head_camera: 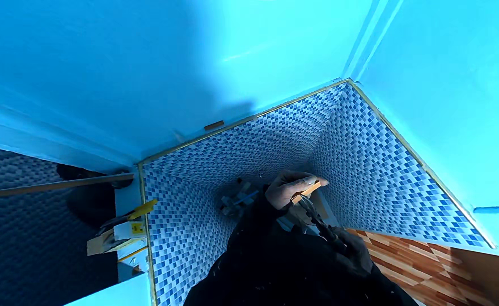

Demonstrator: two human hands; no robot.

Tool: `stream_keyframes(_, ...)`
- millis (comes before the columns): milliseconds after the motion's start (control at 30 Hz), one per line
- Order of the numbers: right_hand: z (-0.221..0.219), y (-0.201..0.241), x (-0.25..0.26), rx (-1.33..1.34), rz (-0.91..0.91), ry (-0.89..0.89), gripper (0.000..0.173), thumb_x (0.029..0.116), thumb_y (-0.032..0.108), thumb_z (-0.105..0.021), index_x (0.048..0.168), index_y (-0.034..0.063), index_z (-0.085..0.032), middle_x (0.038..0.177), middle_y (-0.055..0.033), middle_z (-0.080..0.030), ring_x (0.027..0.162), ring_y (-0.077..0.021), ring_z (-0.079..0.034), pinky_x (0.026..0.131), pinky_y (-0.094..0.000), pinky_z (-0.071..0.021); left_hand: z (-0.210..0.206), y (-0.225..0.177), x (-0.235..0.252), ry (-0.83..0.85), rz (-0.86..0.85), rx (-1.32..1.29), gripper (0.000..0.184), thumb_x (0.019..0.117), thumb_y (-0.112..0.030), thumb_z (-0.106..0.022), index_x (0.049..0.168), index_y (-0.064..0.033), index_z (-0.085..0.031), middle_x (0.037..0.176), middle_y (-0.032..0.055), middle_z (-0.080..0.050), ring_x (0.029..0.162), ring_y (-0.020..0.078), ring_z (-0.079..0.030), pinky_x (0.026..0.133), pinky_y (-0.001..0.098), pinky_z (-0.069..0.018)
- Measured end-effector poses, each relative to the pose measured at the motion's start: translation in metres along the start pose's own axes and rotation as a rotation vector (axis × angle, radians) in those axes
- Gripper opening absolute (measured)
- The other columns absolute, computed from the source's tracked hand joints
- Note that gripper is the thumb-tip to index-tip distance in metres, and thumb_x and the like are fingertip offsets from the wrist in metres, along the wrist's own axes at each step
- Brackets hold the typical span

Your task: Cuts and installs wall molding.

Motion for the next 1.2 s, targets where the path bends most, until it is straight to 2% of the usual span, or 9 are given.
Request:
stream_keyframes(167, -0.002, 0.000, -0.003, -0.021, 0.011, -0.021, 0.029, 0.0935, 0.029, -0.071, 0.102, 0.0012, -0.070, 0.093, -0.0094, -0.073, 0.083, -0.0052, -0.068, 0.076, -0.0202, -0.0572, 0.000, 0.002, -0.001, -0.040, 0.016, -0.014, 0.030, 0.0994, -0.005, -0.048, 0.098, -0.0016, -0.078, 0.075, -0.0021, -0.071, 0.060, -0.0024, -0.058, 0.057, 0.0151, -0.0483)
stream_keyframes(300, -0.003, 0.003, -0.002, -0.023, -0.005, -0.021, 0.028, 0.0935, 0.028, -0.071, 0.102, 0.0011, -0.070, 0.091, -0.0084, -0.072, 0.081, -0.0044, -0.067, 0.074, -0.0201, -0.0566, 0.000, 0.003, -0.002, -0.046, 0.022, -0.022, 0.030, 0.0995, -0.005, -0.048, 0.099, -0.0007, -0.077, 0.075, -0.0014, -0.071, 0.059, -0.0024, -0.057, 0.056, 0.0148, -0.0473)
stream_keyframes(500, -0.003, 0.003, -0.002, -0.010, -0.008, -0.024, 0.027, 0.0936, 0.028, -0.071, 0.100, 0.0017, -0.070, 0.094, -0.0080, -0.073, 0.082, -0.0032, -0.068, 0.075, -0.0187, -0.0569, -0.001, 0.002, -0.001, -0.049, 0.032, -0.024, 0.029, 0.0990, -0.005, -0.048, 0.097, -0.0009, -0.078, 0.072, -0.0025, -0.070, 0.058, -0.0029, -0.056, 0.055, 0.0143, -0.0468)
stream_keyframes(633, -0.003, 0.003, -0.003, -0.012, -0.018, -0.003, 0.030, 0.0949, 0.030, -0.070, 0.107, 0.0023, -0.071, 0.095, -0.0078, -0.074, 0.086, -0.0042, -0.069, 0.078, -0.0211, -0.0581, 0.001, 0.003, -0.002, -0.059, 0.044, 0.010, 0.030, 0.0991, -0.006, -0.048, 0.096, -0.0013, -0.077, 0.070, -0.0030, -0.068, 0.057, -0.0023, -0.057, 0.054, 0.0145, -0.0471)
stream_keyframes(833, -0.001, 0.005, -0.005, -0.117, -0.007, -0.049, 0.031, 0.0943, 0.032, -0.070, 0.100, 0.0014, -0.071, 0.088, -0.0086, -0.073, 0.079, -0.0037, -0.068, 0.073, -0.0193, -0.0569, 0.003, 0.004, -0.002, -0.081, 0.056, -0.004, 0.029, 0.0991, -0.007, -0.049, 0.096, -0.0012, -0.077, 0.069, -0.0028, -0.067, 0.056, -0.0018, -0.055, 0.053, 0.0146, -0.0456)
stream_keyframes(900, 0.001, 0.011, -0.006, -0.255, -0.002, -0.139, 0.031, 0.0908, 0.033, -0.070, 0.085, 0.0025, -0.068, 0.070, -0.0070, -0.067, 0.062, -0.0045, -0.062, 0.060, -0.0191, -0.0516, 0.003, 0.004, -0.003, -0.118, 0.072, -0.008, 0.028, 0.0991, -0.007, -0.050, 0.096, -0.0016, -0.078, 0.069, -0.0024, -0.068, 0.056, -0.0013, -0.057, 0.052, 0.0147, -0.0467)
stream_keyframes(967, 0.002, 0.018, -0.006, -0.352, -0.019, -0.182, 0.032, 0.0886, 0.033, -0.070, 0.078, 0.0029, -0.067, 0.062, -0.0064, -0.062, 0.054, -0.0057, -0.058, 0.053, -0.0201, -0.0478, 0.005, 0.003, -0.004, -0.144, 0.086, 0.009, 0.028, 0.0995, -0.007, -0.050, 0.096, -0.0018, -0.077, 0.067, -0.0033, -0.066, 0.055, -0.0014, -0.055, 0.051, 0.0149, -0.0461)
stream_keyframes(1100, 0.005, 0.021, -0.005, -0.340, -0.002, -0.162, 0.035, 0.0907, 0.035, -0.069, 0.078, 0.0031, -0.066, 0.061, -0.0062, -0.062, 0.054, -0.0049, -0.058, 0.053, -0.0196, -0.0475, 0.015, -0.001, -0.002, -0.153, 0.024, 0.150, 0.027, 0.0996, -0.009, -0.051, 0.101, -0.0014, -0.077, 0.069, -0.0043, -0.066, 0.053, -0.0027, -0.053, 0.049, 0.0136, -0.0434)
stream_keyframes(1200, 0.009, 0.009, -0.012, -0.247, -0.017, -0.099, 0.035, 0.0929, 0.037, -0.068, 0.082, 0.0035, -0.067, 0.066, -0.0056, -0.064, 0.058, -0.0035, -0.059, 0.056, -0.0194, -0.0495, 0.030, -0.010, -0.003, -0.236, -0.121, 0.282, 0.026, 0.1015, -0.014, -0.054, 0.111, 0.0001, -0.074, 0.077, -0.0015, -0.069, 0.055, 0.0000, -0.056, 0.051, 0.0166, -0.0490)
Point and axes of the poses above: each hand's wrist, its own x-axis towards the middle knuckle, its own z-axis out of the back of the hand, y = z × x, the point moved 6 cm from there along x, towards the middle knuckle
